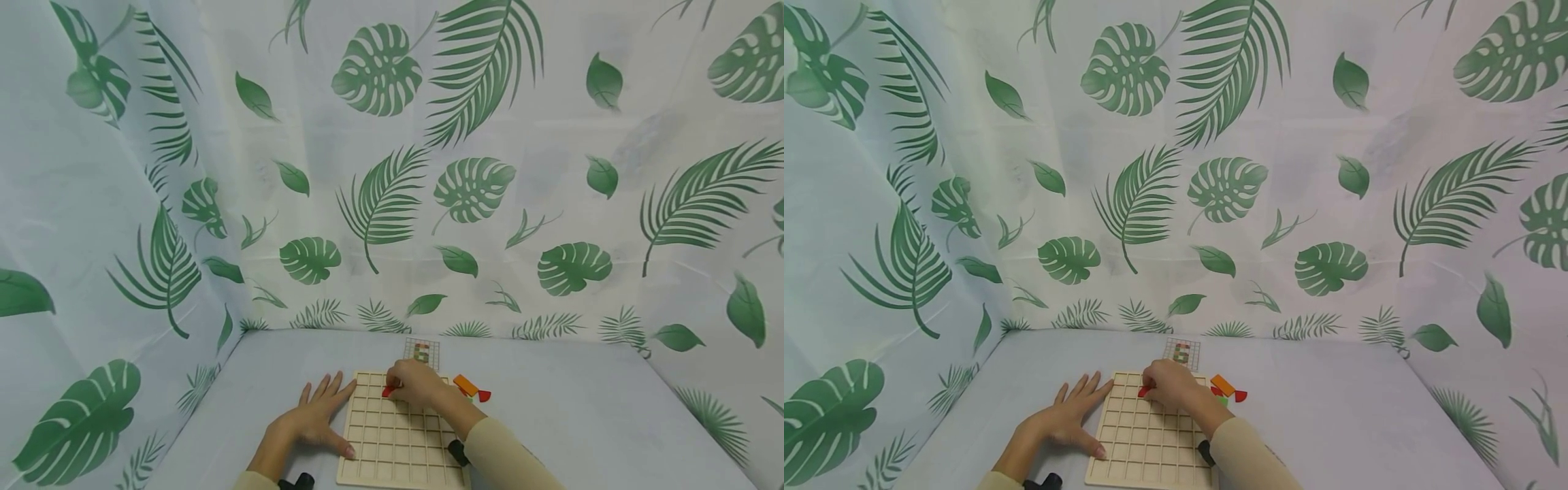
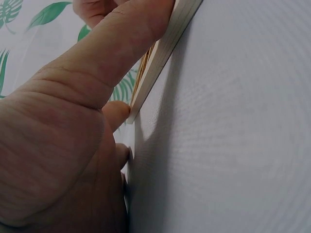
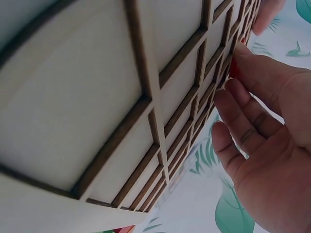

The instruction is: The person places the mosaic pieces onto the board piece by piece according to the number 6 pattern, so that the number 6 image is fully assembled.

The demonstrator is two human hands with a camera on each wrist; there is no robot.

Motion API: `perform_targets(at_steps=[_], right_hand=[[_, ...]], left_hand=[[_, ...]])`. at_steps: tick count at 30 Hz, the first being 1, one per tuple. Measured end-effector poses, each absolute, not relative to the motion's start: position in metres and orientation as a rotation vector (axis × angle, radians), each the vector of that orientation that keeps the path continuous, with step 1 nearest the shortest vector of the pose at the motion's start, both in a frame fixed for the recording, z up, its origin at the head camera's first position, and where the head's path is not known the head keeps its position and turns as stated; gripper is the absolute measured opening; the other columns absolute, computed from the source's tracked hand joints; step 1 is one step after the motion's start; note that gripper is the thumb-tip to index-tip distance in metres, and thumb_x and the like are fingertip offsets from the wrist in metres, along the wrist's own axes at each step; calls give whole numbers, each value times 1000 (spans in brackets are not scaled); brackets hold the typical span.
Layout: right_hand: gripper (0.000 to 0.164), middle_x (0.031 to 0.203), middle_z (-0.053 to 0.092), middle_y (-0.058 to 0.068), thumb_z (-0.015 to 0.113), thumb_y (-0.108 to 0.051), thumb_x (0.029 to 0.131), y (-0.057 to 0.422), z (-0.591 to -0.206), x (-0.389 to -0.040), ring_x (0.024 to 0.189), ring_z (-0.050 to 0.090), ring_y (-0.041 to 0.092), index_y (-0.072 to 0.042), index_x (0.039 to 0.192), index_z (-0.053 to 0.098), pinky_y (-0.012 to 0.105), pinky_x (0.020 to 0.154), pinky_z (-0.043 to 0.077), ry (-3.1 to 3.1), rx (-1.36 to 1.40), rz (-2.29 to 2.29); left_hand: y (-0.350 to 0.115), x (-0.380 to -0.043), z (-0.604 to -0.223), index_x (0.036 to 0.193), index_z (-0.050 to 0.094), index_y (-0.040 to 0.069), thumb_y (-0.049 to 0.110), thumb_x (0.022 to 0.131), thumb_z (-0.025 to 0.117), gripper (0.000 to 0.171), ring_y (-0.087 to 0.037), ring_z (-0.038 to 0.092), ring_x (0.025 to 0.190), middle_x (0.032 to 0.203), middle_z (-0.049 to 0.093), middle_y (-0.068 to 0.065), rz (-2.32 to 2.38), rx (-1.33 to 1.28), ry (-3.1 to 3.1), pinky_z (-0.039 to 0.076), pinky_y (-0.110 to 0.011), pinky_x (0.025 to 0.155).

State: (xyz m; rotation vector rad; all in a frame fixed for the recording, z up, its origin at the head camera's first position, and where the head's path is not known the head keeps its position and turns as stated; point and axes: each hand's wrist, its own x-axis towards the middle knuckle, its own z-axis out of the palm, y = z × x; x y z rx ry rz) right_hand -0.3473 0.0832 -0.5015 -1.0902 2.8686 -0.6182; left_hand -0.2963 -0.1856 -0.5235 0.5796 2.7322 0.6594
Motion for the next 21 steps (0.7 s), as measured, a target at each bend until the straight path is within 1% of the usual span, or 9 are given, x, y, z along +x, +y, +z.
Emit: perform_targets(at_steps=[6, 11, 16, 21], right_hand=[[5, 84, 74, -4, 83, -14, 89, 84, -503, -349, 74, 60, 4, -10, 91, 80, 24, 67, 54, 2859, -1119, -656], [5, 80, 75, -4, 83, -12, 89, 86, -504, -350, 69, 55, 2, -7, 89, 82, 21, 63, 51, 2819, -1117, -731], [6, 81, 75, -3, 83, -12, 89, 88, -504, -349, 68, 54, 2, -6, 92, 82, 21, 62, 50, 2777, -1069, -809], [10, 84, 75, -2, 84, -13, 88, 89, -504, -349, 70, 54, 2, -6, 94, 82, 21, 62, 50, 2751, -1042, -847]], left_hand=[[-185, -296, -524, 167, 24, 20, 70, 60, 91, 136, -47, 1, 161, 174, 8, -22, 646, 582, 2743, -3, -77, 122], [-186, -298, -526, 167, 24, 22, 74, 59, 89, 136, -46, 1, 161, 174, 8, -21, 645, 586, 2743, -4, -76, 122], [-188, -300, -528, 167, 25, 23, 79, 57, 87, 139, -47, 0, 161, 174, 8, -22, 648, 590, 2733, -6, -77, 121], [-186, -300, -528, 167, 25, 24, 76, 57, 89, 137, -45, 0, 162, 175, 9, -20, 637, 556, 2738, -5, -76, 122]])
